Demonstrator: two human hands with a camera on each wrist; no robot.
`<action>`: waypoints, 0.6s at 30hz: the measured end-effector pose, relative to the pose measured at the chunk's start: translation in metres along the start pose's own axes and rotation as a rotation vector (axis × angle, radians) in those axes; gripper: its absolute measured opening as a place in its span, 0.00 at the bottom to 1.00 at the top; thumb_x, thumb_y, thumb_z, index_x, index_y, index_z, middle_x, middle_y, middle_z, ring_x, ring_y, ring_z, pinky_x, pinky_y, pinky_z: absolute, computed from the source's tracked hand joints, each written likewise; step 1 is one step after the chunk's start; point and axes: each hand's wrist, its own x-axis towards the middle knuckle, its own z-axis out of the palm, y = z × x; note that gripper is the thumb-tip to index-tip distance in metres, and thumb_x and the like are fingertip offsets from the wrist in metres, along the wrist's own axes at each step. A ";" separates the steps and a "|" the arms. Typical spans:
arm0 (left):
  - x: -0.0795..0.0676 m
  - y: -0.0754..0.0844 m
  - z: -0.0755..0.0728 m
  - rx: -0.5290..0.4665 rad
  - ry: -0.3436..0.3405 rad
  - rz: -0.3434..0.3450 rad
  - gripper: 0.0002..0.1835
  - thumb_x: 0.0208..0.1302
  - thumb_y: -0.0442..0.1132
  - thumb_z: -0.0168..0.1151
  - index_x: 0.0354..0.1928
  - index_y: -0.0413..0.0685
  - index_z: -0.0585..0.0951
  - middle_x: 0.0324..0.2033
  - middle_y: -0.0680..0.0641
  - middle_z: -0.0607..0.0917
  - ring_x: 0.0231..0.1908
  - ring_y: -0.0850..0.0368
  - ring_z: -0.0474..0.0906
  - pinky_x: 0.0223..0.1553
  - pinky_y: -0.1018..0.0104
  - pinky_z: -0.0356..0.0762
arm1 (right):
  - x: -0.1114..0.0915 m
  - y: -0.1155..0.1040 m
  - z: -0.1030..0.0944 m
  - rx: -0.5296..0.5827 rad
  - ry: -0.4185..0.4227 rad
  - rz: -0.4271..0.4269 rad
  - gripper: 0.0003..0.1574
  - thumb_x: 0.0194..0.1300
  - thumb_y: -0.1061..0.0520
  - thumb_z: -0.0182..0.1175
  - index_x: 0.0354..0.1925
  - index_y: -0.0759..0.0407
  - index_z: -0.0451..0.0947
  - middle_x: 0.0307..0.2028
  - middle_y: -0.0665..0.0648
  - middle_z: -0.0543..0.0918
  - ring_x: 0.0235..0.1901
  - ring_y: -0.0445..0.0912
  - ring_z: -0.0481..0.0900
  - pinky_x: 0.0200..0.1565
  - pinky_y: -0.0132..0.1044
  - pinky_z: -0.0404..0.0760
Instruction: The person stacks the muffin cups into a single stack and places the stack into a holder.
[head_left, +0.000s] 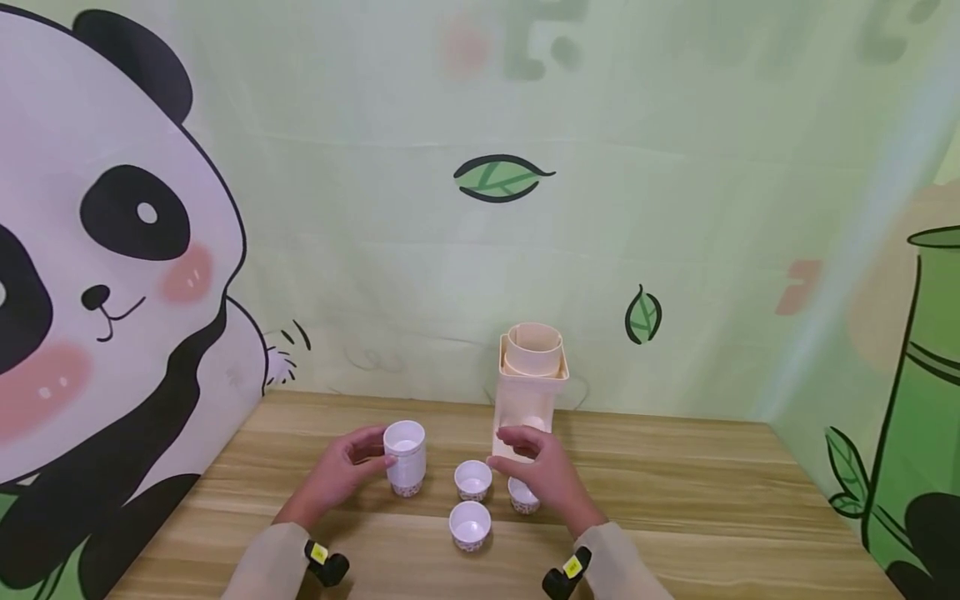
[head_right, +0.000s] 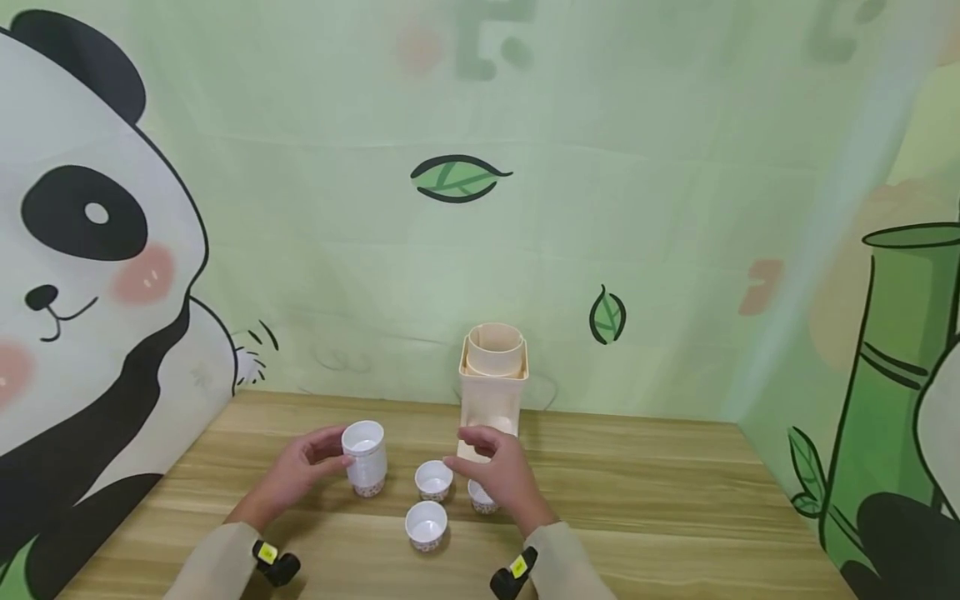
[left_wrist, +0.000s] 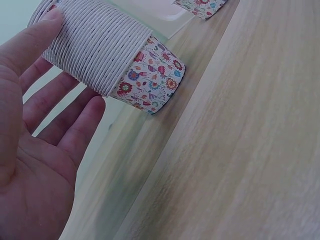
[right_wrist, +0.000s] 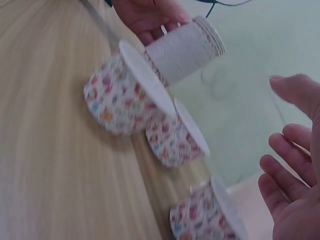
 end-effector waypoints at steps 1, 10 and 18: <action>0.000 0.000 0.000 0.001 0.004 -0.005 0.31 0.66 0.42 0.71 0.68 0.40 0.75 0.59 0.37 0.84 0.59 0.45 0.82 0.61 0.61 0.81 | -0.001 0.002 -0.002 -0.001 0.001 0.008 0.30 0.59 0.54 0.76 0.58 0.62 0.82 0.56 0.65 0.85 0.59 0.62 0.81 0.66 0.54 0.78; -0.001 0.000 0.000 -0.010 0.003 0.003 0.31 0.66 0.41 0.71 0.68 0.39 0.75 0.59 0.36 0.84 0.59 0.44 0.82 0.58 0.67 0.81 | -0.012 0.024 -0.020 0.013 0.007 0.046 0.36 0.56 0.55 0.78 0.60 0.66 0.80 0.59 0.67 0.83 0.63 0.62 0.79 0.68 0.54 0.75; -0.001 0.001 0.000 -0.003 -0.001 0.001 0.31 0.66 0.42 0.71 0.68 0.40 0.75 0.59 0.37 0.84 0.59 0.44 0.82 0.59 0.65 0.81 | -0.024 0.033 -0.026 -0.018 -0.028 0.062 0.38 0.55 0.58 0.79 0.61 0.69 0.78 0.59 0.68 0.83 0.59 0.59 0.82 0.63 0.50 0.80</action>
